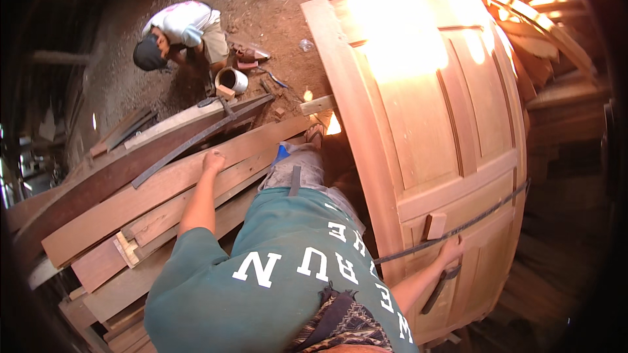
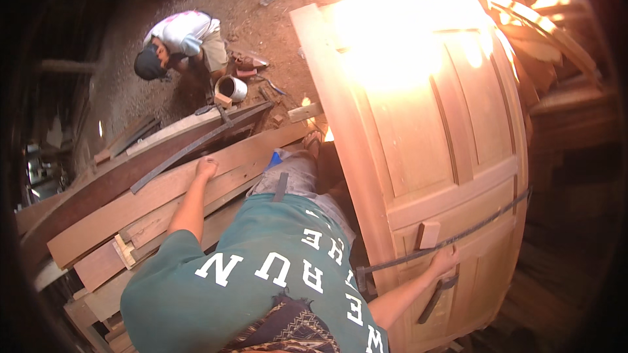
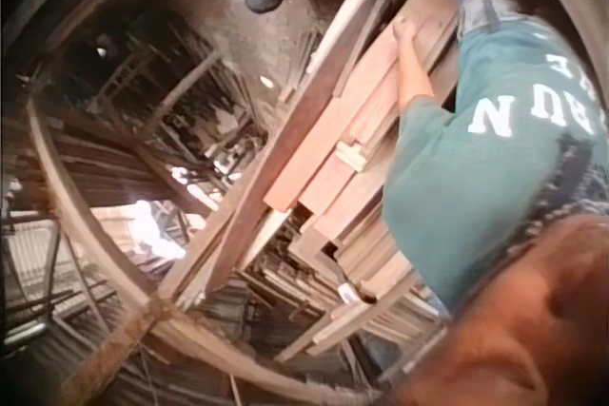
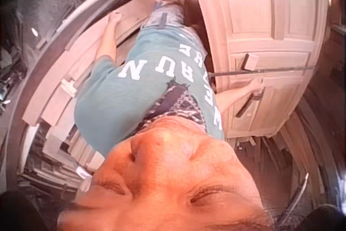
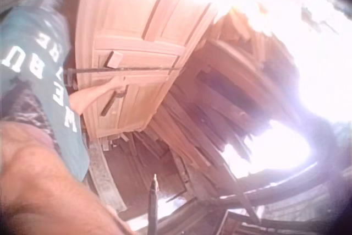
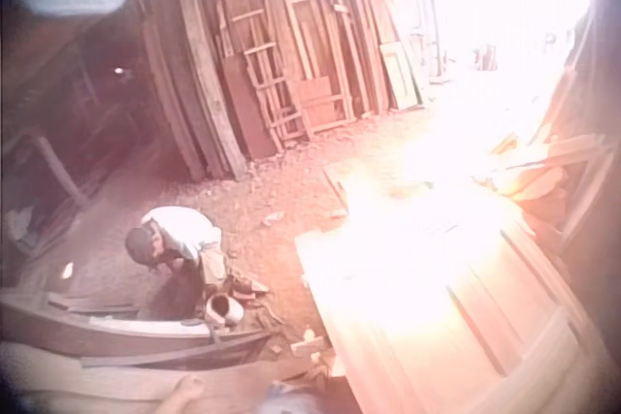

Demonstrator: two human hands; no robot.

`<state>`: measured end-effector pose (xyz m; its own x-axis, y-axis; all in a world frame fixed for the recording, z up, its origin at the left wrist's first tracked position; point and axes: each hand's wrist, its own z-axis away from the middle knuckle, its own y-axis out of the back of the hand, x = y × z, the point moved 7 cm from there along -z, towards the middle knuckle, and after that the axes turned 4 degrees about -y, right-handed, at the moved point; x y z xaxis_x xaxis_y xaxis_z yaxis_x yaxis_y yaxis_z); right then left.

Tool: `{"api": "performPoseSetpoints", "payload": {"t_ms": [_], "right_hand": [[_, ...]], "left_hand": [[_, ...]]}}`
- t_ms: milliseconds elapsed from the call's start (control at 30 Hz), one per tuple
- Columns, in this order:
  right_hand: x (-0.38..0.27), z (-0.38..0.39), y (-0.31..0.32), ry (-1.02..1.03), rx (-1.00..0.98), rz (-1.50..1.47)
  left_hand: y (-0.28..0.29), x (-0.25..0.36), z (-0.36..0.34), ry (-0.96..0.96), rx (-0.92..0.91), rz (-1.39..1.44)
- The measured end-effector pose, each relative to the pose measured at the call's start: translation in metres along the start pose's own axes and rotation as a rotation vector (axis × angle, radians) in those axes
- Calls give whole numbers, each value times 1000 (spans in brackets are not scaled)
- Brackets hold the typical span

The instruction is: The person assembles a wooden door by applying clamps to secure panels and frame pieces, using an axe to tap wooden blocks against the door edge, and then retrieves a power drill from a green metal cabinet.

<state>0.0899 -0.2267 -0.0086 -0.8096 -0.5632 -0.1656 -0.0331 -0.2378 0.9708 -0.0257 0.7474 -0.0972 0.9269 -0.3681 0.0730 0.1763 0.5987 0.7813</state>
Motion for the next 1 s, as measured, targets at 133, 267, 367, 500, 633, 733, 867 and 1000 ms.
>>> {"api": "performPoseSetpoints", "payload": {"t_ms": [133, 267, 367, 500, 633, 733, 867, 1000], "right_hand": [[-202, 29, 0, 432, -125, -198], [-337, 71, -30, 607, -353, -297], [-392, 109, -58, 633, -492, -301], [-405, 135, -72, 730, -486, -243], [-355, 126, -51, 559, -383, -153], [-290, 121, -46, 387, -345, -97], [-221, 138, -40, 226, -293, -99], [-165, 156, -39, 175, -186, -116]], "left_hand": [[81, 12, 28, 87, 320, -182], [122, -18, -6, 33, 356, -433], [138, -1, -19, -49, 253, -551], [126, -14, -52, -72, 168, -533], [114, -29, -66, 88, -113, -602], [108, -31, -92, 23, -229, -600], [99, -20, -104, -2, -204, -590], [89, -40, -120, -12, -218, -589]]}}
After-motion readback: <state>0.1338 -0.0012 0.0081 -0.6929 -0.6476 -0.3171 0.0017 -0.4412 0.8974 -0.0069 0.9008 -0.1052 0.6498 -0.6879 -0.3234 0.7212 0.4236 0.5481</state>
